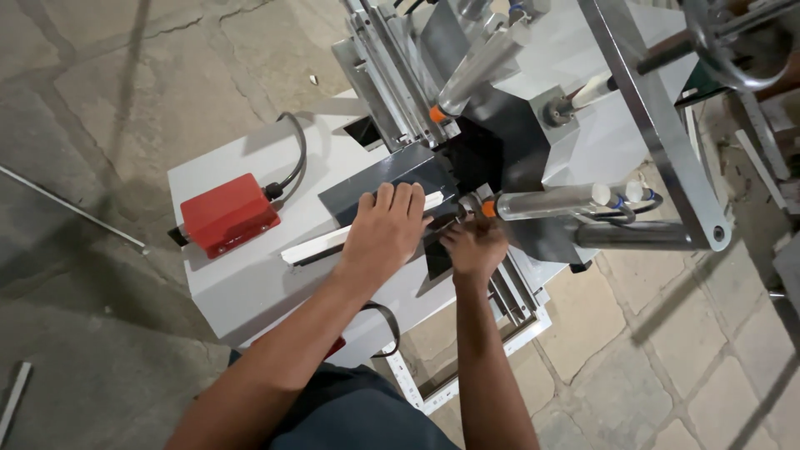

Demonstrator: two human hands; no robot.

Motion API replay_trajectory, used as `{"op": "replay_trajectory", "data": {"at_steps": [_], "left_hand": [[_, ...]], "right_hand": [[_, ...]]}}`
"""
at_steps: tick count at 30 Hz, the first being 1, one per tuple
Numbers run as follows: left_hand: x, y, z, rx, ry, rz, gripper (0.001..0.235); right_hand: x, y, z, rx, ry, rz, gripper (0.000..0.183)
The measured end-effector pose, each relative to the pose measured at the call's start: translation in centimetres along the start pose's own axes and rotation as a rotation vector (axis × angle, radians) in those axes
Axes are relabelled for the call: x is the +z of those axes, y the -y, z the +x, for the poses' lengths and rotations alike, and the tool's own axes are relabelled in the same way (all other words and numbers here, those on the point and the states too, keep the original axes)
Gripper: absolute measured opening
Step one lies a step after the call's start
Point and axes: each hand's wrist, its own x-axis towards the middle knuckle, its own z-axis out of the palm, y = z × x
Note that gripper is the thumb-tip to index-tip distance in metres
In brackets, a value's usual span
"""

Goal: Using a specialized industrial machine to join and weld the corners of a window frame profile.

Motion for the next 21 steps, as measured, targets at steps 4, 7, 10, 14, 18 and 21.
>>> {"op": "replay_trajectory", "data": {"at_steps": [4,7,10,14,18,21], "left_hand": [[-0.3,0.1,0.0,0.006,0.002,0.015,0.052],[-0.6,0.1,-0.1,0.013,0.011,0.013,0.05],[-0.7,0.1,-0.1,0.01,0.002,-0.003,0.052],[-0.6,0.1,-0.1,0.014,-0.006,-0.002,0.053],[-0.2,0.0,0.0,0.023,-0.041,0.006,0.053],[-0.2,-0.4,0.1,0.017,-0.034,0.0,0.053]], "right_hand": [[-1.1,-2.8,1.6,-0.01,0.007,-0.131,0.014],[-1.8,-6.2,2.5,-0.123,0.053,-0.061,0.024],[-1.9,-5.2,2.9,-0.099,-0.025,-0.5,0.012],[-4.4,-2.9,3.4,-0.002,0.261,-0.268,0.017],[-6.5,0.7,3.8,-0.461,0.46,-0.754,0.023],[-6.7,3.0,2.5,-0.548,0.438,-0.833,0.02]]}}
